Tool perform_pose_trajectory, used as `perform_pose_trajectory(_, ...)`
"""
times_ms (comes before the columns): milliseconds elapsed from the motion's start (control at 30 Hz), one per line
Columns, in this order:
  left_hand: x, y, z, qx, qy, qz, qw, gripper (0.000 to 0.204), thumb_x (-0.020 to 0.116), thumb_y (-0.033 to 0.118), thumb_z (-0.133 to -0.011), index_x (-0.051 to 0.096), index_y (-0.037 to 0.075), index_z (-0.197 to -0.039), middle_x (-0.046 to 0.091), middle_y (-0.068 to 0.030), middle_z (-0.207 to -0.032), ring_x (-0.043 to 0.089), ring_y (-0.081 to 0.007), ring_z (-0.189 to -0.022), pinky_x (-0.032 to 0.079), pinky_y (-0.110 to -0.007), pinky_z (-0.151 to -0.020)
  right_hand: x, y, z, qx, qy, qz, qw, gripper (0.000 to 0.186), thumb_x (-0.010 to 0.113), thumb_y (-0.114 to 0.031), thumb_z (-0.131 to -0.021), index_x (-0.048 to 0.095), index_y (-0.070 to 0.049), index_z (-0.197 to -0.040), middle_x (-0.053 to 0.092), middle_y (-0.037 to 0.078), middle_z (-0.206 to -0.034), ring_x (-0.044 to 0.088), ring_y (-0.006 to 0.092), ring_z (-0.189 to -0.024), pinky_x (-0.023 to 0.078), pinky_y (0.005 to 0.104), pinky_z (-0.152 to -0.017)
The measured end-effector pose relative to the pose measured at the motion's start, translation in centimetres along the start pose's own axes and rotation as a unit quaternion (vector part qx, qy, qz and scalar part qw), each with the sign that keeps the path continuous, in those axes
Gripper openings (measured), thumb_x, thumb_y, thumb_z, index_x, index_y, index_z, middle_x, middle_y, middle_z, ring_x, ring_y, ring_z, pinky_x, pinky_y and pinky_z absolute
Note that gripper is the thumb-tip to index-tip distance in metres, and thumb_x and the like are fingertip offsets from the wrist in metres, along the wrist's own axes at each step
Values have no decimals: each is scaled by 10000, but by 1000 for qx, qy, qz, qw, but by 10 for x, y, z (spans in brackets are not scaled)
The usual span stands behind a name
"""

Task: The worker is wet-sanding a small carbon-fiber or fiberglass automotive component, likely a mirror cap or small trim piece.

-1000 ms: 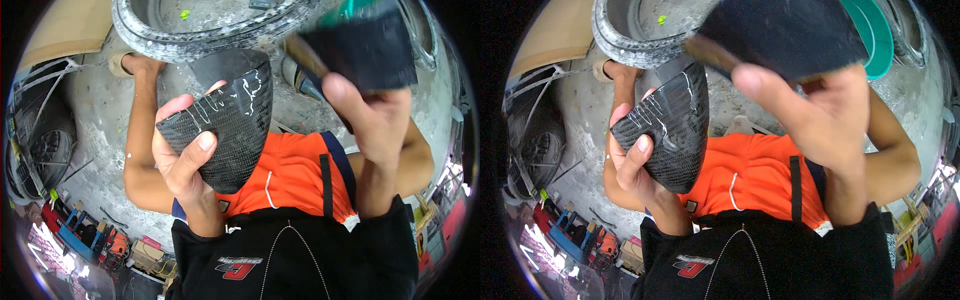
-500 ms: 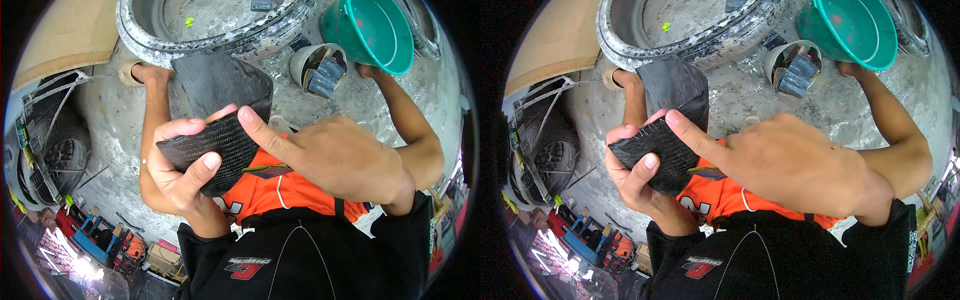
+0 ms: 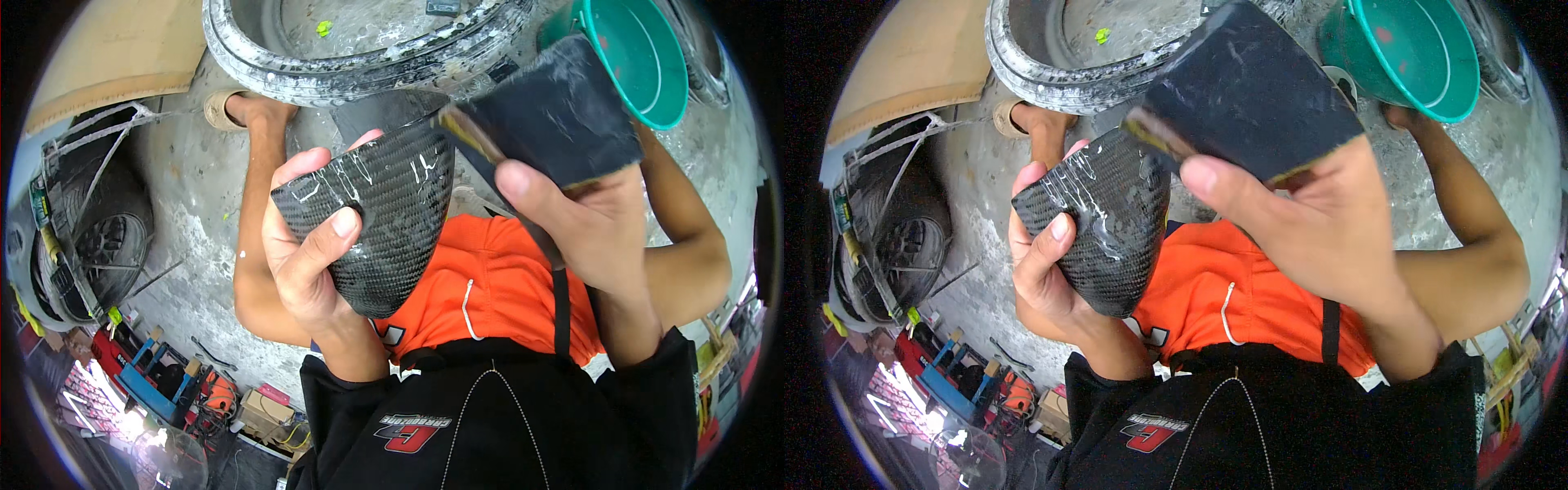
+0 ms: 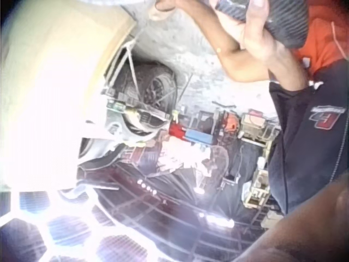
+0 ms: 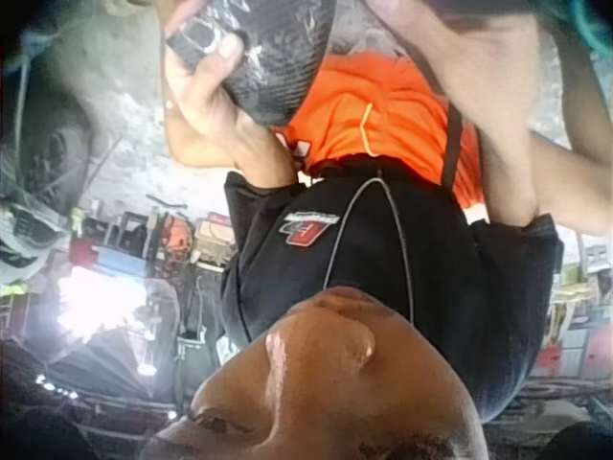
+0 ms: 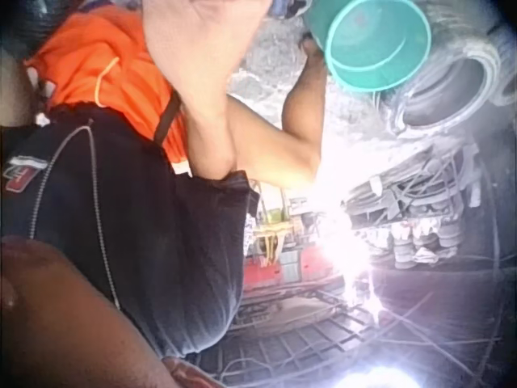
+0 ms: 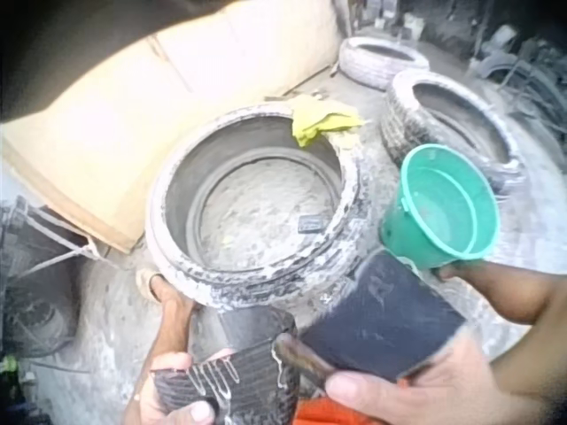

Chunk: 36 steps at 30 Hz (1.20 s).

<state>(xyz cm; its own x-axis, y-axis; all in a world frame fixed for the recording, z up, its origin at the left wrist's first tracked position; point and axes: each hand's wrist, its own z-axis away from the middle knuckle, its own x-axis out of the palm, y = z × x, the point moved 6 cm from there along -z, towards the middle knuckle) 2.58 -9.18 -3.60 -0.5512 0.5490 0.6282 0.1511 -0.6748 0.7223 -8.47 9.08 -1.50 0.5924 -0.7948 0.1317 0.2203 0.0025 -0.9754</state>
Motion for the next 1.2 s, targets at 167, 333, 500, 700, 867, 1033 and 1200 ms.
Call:
perform_pose_trajectory(167, 18, 1, 10, 25, 31, -120, 992, 551, 654, -24, -796, 511, -77, -1325, 565, -371, -1322, 636, -422, -1173, 492, -513, -1060, 18, 9, 6, -59, 141, -61, 986, 253, 701, 12, -921, 675, 34, -1172, 731, 53, -1013, 668, 99, -909, 545, 253, -812)
perform_pose_trajectory(333, 23, -16, 13, 25, 11, -164, 986, 427, 628, -125, -875, 523, -59, -1284, 636, -295, -1278, 659, -262, -1143, 502, -375, -1027, 24, 41, -16, -54, 174, 80, 980, 156, 702, -18, -922, 663, 65, -1049, 728, 55, -955, 658, 77, -819, 550, 262, -736)
perform_pose_trajectory(500, 22, -21, 11, 1, -1, -188, 982, 384, 606, -136, -892, 542, -59, -1262, 658, -236, -1270, 656, -209, -1119, 506, -330, -1003, 33, 47, 11, -90, 262, 1, 961, 133, 714, -35, -917, 673, 31, -1024, 728, 47, -928, 654, 87, -784, 539, 260, -702)
perform_pose_trajectory(700, 21, -25, 9, 32, 6, -232, 972, 362, 600, -116, -915, 537, -59, -1268, 678, -188, -1227, 657, -179, -1096, 518, -309, -982, 28, 58, -15, -40, 213, 13, 976, 194, 716, -76, -930, 690, 38, -1084, 742, 58, -997, 673, 99, -849, 542, 274, -759)
perform_pose_trajectory(867, 27, -25, 6, 30, -3, -229, 973, 359, 602, -117, -913, 544, -57, -1262, 682, -172, -1221, 659, -160, -1073, 521, -295, -963, 30, 63, 4, -51, 233, -3, 971, 224, 712, -40, -924, 661, 47, -1124, 732, 69, -1050, 683, 104, -918, 546, 272, -818)
perform_pose_trajectory(1033, 27, -25, 5, 45, -3, -254, 966, 355, 603, -113, -913, 554, -54, -1260, 688, -158, -1206, 660, -142, -1040, 524, -284, -939, 31, 57, -1, -66, 230, 52, 970, 183, 719, -73, -926, 674, 40, -1062, 732, 43, -940, 650, 76, -785, 532, 267, -700)
perform_pose_trajectory(1200, 26, -27, 5, 31, 3, -248, 968, 345, 619, -96, -910, 561, -58, -1248, 696, -156, -1187, 664, -148, -1041, 526, -287, -942, 23, 56, -17, 18, 176, 60, 982, 230, 701, -73, -941, 672, 49, -1134, 739, 78, -1012, 680, 102, -882, 551, 268, -776)
